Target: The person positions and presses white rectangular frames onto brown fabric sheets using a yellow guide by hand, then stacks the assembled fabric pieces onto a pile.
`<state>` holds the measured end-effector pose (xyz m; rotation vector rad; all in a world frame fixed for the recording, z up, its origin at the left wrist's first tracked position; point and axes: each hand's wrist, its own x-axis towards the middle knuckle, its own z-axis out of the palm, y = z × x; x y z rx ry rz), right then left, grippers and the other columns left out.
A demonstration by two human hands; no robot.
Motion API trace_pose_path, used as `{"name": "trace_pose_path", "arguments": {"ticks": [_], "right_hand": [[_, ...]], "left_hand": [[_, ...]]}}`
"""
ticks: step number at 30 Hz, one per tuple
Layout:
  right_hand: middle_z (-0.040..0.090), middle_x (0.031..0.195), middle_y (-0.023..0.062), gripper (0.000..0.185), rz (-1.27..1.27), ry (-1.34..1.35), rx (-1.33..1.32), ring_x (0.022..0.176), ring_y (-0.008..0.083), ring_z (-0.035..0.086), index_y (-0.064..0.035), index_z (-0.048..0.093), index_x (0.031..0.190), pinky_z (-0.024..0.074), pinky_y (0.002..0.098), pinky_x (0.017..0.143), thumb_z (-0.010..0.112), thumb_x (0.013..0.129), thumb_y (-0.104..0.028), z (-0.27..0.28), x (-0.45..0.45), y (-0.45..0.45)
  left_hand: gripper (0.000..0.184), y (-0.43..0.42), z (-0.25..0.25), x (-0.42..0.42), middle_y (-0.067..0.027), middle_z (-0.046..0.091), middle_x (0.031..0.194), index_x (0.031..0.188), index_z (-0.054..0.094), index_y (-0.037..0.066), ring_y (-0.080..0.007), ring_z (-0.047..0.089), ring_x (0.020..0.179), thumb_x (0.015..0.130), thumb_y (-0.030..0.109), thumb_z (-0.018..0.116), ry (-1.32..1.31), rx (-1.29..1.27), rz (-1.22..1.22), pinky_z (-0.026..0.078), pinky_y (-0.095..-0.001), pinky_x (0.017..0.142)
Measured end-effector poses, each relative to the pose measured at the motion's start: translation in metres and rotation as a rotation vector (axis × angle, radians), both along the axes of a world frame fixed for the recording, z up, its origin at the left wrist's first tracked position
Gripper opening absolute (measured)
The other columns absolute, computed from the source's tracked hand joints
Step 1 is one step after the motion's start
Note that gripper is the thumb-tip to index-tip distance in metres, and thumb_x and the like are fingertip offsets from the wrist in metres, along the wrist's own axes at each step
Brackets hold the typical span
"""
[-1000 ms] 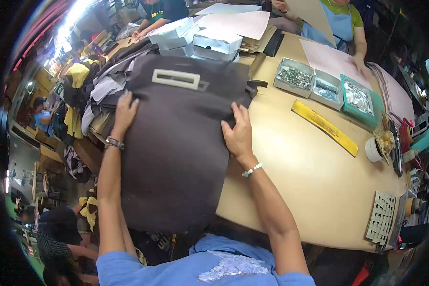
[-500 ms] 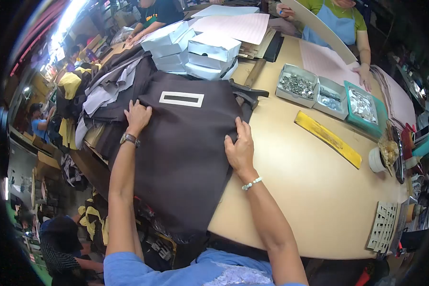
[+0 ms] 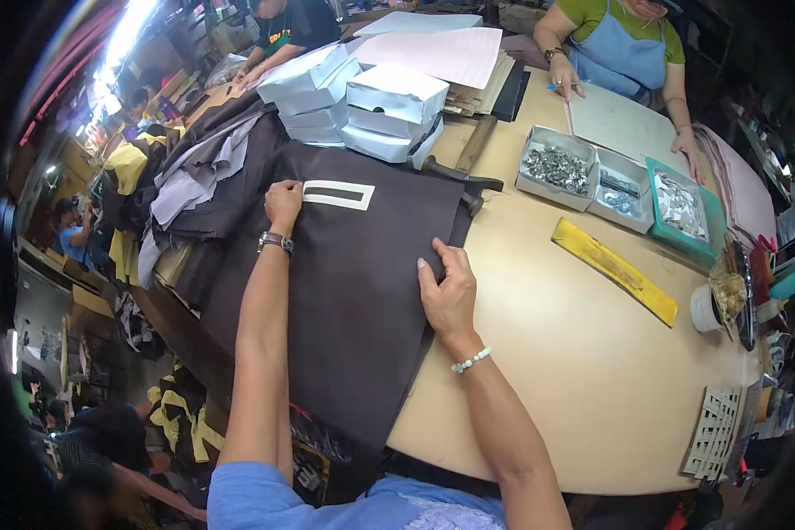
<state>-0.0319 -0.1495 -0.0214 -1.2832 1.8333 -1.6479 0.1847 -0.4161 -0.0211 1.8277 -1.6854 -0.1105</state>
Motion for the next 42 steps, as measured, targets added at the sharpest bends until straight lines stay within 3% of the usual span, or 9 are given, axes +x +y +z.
{"name": "trace_pose_path", "arguments": {"ticks": [8,12,13,17,21,27,33,36,42], "right_hand": [[0.058,0.108,0.016,0.039,-0.005,-0.07,0.03,0.099,0.0295,0.058,0.0068,0.057,0.116,0.0452,0.0337,0.088,0.062,0.083,-0.013,0.001,0.0,0.001],[0.057,0.109,0.0148,0.043,-0.009,-0.025,0.031,0.083,0.0234,0.057,0.0062,0.055,0.12,0.0466,0.0317,0.079,0.062,0.083,-0.013,-0.003,-0.001,-0.001],[0.057,0.11,0.0144,0.043,-0.006,-0.047,0.053,0.079,0.0219,0.055,0.006,0.054,0.121,0.0465,0.0313,0.076,0.062,0.083,-0.013,0.003,0.0,0.001],[0.056,0.113,0.0129,0.047,-0.011,-0.065,0.083,0.071,0.0191,0.051,0.0056,0.052,0.124,0.0462,0.0309,0.071,0.061,0.083,-0.015,0.004,-0.001,0.0],[0.056,0.113,0.0134,0.049,-0.017,-0.067,0.078,0.072,0.0195,0.052,0.0062,0.051,0.125,0.0462,0.0309,0.071,0.061,0.083,-0.017,0.002,-0.001,-0.001],[0.056,0.113,0.0146,0.049,-0.022,-0.136,0.078,0.074,0.0192,0.052,0.007,0.05,0.124,0.046,0.0308,0.071,0.061,0.082,-0.015,0.004,-0.002,0.0],[0.056,0.111,0.0111,0.049,-0.048,-0.056,-0.055,0.069,0.0102,0.051,0.0071,0.05,0.126,0.046,0.0241,0.065,0.062,0.084,-0.012,-0.008,-0.003,-0.006],[0.057,0.113,0.0158,0.044,-0.002,-0.181,0.058,0.075,0.0176,0.055,0.0065,0.049,0.126,0.0477,0.0296,0.073,0.056,0.087,-0.013,0.005,-0.002,0.0],[0.061,0.106,0.0153,0.04,-0.042,-0.399,-0.043,0.068,0.0181,0.063,0.0019,0.041,0.133,0.0539,0.0271,0.064,0.04,0.094,-0.003,0.013,-0.022,-0.002]], "left_hand": [[0.02,-0.019,0.008,-0.016,-0.0056,0.067,0.097,0.094,0.069,0.013,-0.0272,0.061,0.093,0.087,0.026,0.056,-0.062,-0.477,-0.059,0.041,-0.0454,0.081],[0.029,-0.01,-0.003,-0.032,-0.0072,0.063,0.115,0.107,0.065,0.013,-0.0277,0.055,0.111,0.093,0.033,0.048,-0.059,-0.054,-0.033,0.03,-0.0611,0.1],[0.04,-0.01,-0.004,-0.03,-0.0101,0.055,0.129,0.122,0.057,0.013,-0.0304,0.046,0.123,0.095,0.038,0.043,0.022,0.006,-0.038,0.019,-0.0659,0.105],[0.062,0.006,0.0,-0.036,-0.0165,0.037,0.144,0.141,0.036,0.009,-0.0355,0.03,0.135,0.094,0.048,0.041,0.013,-0.158,-0.086,0.02,-0.0629,0.106],[0.075,0.019,0.004,-0.043,-0.02,0.03,0.147,0.142,0.034,0.009,-0.0396,0.023,0.137,0.088,0.06,0.044,-0.19,0.155,-0.313,0.015,-0.0629,0.107],[0.072,0.03,0.013,-0.058,-0.022,0.028,0.147,0.141,0.036,0.006,-0.0435,0.019,0.137,0.089,0.055,0.046,-0.303,-0.122,-0.18,0.015,-0.0669,0.105],[0.074,0.063,0.014,-0.098,-0.0217,0.031,0.146,0.137,0.042,0.005,-0.0427,0.02,0.137,0.087,0.059,0.046,-0.274,-0.011,-0.349,0.015,-0.0662,0.105],[0.074,0.069,0.004,-0.107,-0.0202,0.032,0.146,0.137,0.043,0.008,-0.0416,0.019,0.138,0.086,0.061,0.046,-0.305,0.058,-0.338,0.011,-0.0658,0.106],[0.071,0.07,-0.003,-0.109,-0.019,0.035,0.145,0.134,0.048,0.008,-0.0398,0.02,0.138,0.085,0.06,0.048,-0.251,0.004,-0.324,0.008,-0.0648,0.107]]}}
